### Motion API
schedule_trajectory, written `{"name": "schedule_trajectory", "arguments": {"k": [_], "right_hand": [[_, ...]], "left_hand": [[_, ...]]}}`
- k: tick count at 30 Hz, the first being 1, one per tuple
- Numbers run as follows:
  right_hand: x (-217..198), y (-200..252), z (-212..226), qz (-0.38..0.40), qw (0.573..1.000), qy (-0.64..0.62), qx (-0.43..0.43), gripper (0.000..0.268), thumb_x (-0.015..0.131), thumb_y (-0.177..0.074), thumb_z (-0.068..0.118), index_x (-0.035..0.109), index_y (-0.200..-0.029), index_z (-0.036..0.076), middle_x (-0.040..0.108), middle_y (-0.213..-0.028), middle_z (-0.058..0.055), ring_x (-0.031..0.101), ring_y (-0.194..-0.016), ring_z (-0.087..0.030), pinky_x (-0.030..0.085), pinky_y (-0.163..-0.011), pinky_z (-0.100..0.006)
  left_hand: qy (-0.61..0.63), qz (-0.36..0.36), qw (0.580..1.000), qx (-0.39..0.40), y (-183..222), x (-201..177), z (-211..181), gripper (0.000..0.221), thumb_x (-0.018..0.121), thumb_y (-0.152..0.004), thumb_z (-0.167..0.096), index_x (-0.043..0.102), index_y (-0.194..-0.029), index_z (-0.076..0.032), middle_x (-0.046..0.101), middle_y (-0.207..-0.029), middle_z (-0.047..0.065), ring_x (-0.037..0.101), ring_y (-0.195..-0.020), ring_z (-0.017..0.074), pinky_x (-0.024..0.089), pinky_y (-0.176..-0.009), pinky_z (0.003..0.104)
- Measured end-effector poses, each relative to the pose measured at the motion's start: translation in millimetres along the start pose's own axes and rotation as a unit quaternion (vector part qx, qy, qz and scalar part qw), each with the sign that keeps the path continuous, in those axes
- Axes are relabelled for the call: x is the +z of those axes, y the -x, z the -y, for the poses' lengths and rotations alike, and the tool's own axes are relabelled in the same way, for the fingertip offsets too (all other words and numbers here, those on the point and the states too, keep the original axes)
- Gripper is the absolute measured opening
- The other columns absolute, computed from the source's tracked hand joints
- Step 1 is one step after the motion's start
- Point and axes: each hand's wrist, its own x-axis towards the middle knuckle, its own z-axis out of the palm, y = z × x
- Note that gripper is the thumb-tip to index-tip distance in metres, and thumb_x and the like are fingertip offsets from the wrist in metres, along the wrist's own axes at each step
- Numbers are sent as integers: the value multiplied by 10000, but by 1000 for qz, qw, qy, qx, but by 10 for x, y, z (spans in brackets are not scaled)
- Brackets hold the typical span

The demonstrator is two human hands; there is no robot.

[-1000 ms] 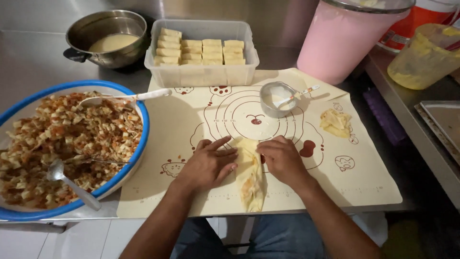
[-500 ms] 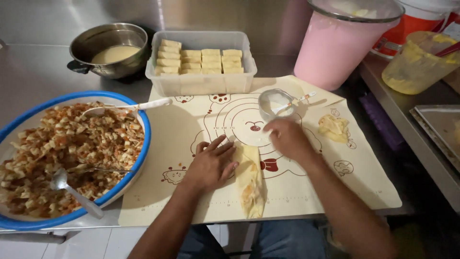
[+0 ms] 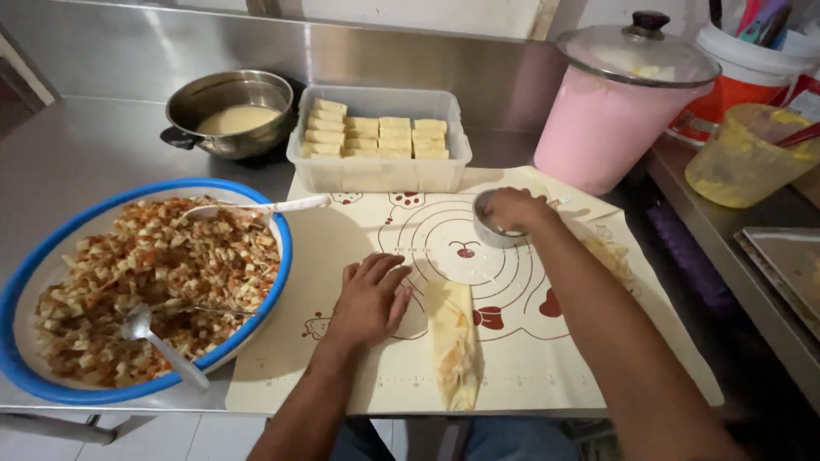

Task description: Filling and rolling individual dough sheets with a savory mixture to create pastries.

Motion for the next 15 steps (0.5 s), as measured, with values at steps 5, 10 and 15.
{"name": "schedule_trajectory", "arguments": {"k": [5, 10, 15], "right_hand": [[361, -440, -216, 1, 992, -124, -28, 364, 563, -769, 99, 840, -995, 170, 780, -1069, -170, 706, -1059, -434, 528, -948, -561], [77, -79, -279, -3, 966, -250, -62, 446, 438, -769, -18, 850, -915, 69, 757, -996, -296, 683, -970, -458, 525, -887, -506], [-100, 270, -436, -10, 908, -415, -55, 398, 459, -740, -45, 787, -956, 16, 660, -886, -150, 577, -878, -279, 439, -766, -372]], "left_hand": [[18, -16, 1000, 14, -23, 28, 22, 392, 456, -1007, -395, 702, -1236, -193, 662, -1216, 48, 551, -1282, 280, 446, -927, 487], [34, -10, 999, -4, -18, 9, 18, 397, 439, -1022, -401, 716, -1220, -197, 674, -1203, 60, 554, -1274, 285, 440, -941, 478], [74, -26, 997, -19, -1, -57, -13, 389, 448, -1023, -372, 720, -1225, -180, 680, -1225, 89, 551, -1282, 319, 435, -968, 505]]}}
